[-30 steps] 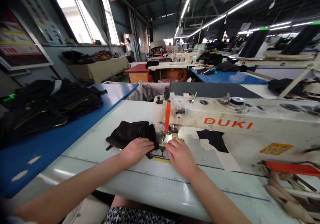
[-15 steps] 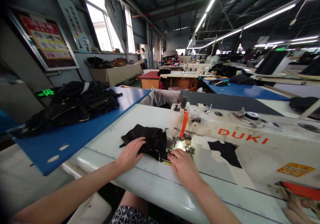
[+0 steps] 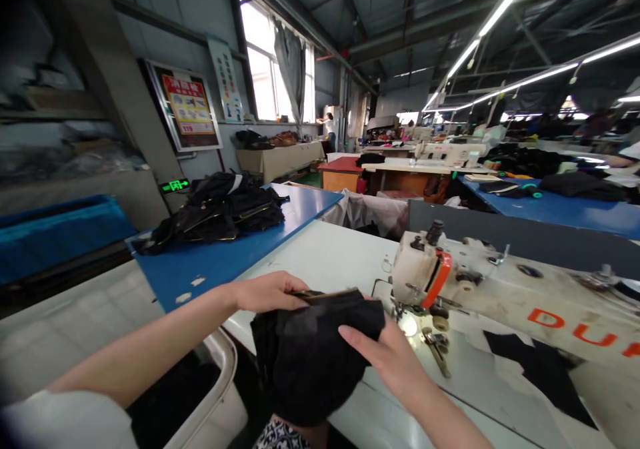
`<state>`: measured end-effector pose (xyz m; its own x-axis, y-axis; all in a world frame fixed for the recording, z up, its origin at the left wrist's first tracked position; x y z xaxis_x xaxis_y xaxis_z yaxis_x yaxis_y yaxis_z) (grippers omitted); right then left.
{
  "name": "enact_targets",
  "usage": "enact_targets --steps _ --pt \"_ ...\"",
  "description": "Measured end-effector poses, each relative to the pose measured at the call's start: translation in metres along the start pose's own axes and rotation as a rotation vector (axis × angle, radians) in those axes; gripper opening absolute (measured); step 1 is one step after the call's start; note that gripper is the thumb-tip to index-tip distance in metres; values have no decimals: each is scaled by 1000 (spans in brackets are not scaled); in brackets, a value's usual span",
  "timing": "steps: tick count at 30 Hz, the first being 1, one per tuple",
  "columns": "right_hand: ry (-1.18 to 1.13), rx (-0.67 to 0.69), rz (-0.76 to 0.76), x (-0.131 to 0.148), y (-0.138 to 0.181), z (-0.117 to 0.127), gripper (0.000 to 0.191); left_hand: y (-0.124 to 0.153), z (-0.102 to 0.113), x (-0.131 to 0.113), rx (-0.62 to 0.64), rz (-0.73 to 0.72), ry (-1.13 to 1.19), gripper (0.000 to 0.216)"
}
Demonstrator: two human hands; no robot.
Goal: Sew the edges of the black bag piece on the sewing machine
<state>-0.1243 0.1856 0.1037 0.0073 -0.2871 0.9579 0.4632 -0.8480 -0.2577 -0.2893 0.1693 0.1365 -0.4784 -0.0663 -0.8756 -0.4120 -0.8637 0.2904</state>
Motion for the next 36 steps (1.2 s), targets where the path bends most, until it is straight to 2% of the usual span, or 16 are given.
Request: enact_targets --steps 2,3,7,10,13,16,18,21,24,27,29,30,32,34,36 --pt "-200 25 -145 -14 -1 -16 47 5 -7 20 55 78 232 28" --pt "-278 -8 -202 -22 0 -19 44 7 -9 30 69 106 322 30" --pt "-455 -241 -356 -52 9 -13 35 20 -4 71 2 158 426 32" --pt "-548 -357 -382 -62 10 -7 31 33 5 95 -96 183 446 31" --pt "-590 -424 -384 -68 10 -4 29 42 8 109 -186 132 591 39" --pt "-609 -447 -369 -70 9 -5 31 43 2 120 -281 71 819 56" --pt "-611 -443 -356 -71 8 -6 32 39 -7 125 -308 78 913 54" --pt "-621 -451 -352 -69 9 -6 27 30 -19 121 -316 85 970 45" --pt "-639 -464 -394 -71 12 -6 28 26 -22 105 -319 56 1008 38" --pt "-624 -374 -461 -79 14 -14 33 29 -23 86 -281 55 1023 32" --pt "-562 -290 -442 -85 12 -18 40 34 -22 76 -262 64 1029 31" --pt "-490 -292 -404 -88 10 -16 47 37 -21 72 -260 67 1036 31" --pt "-270 -388 -268 -84 8 -2 64 43 -17 64 -268 57 1047 33" --pt "-64 -458 -104 -64 9 4 73 50 -11 52 -293 26 1019 32" --pt "-7 -370 -4 -38 11 -14 66 57 -3 36 -345 -14 923 30"
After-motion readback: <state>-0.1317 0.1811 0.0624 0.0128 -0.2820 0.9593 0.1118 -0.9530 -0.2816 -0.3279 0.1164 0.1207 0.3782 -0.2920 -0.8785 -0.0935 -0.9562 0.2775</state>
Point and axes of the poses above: each hand's wrist, its own y-axis away from the middle knuckle, its own z-axis out of the back of the hand, x = y × z, the point moved 9 cm from there along -y, towards the middle knuckle, and after that the axes turned 9 degrees about z, right-handed, at the moved point
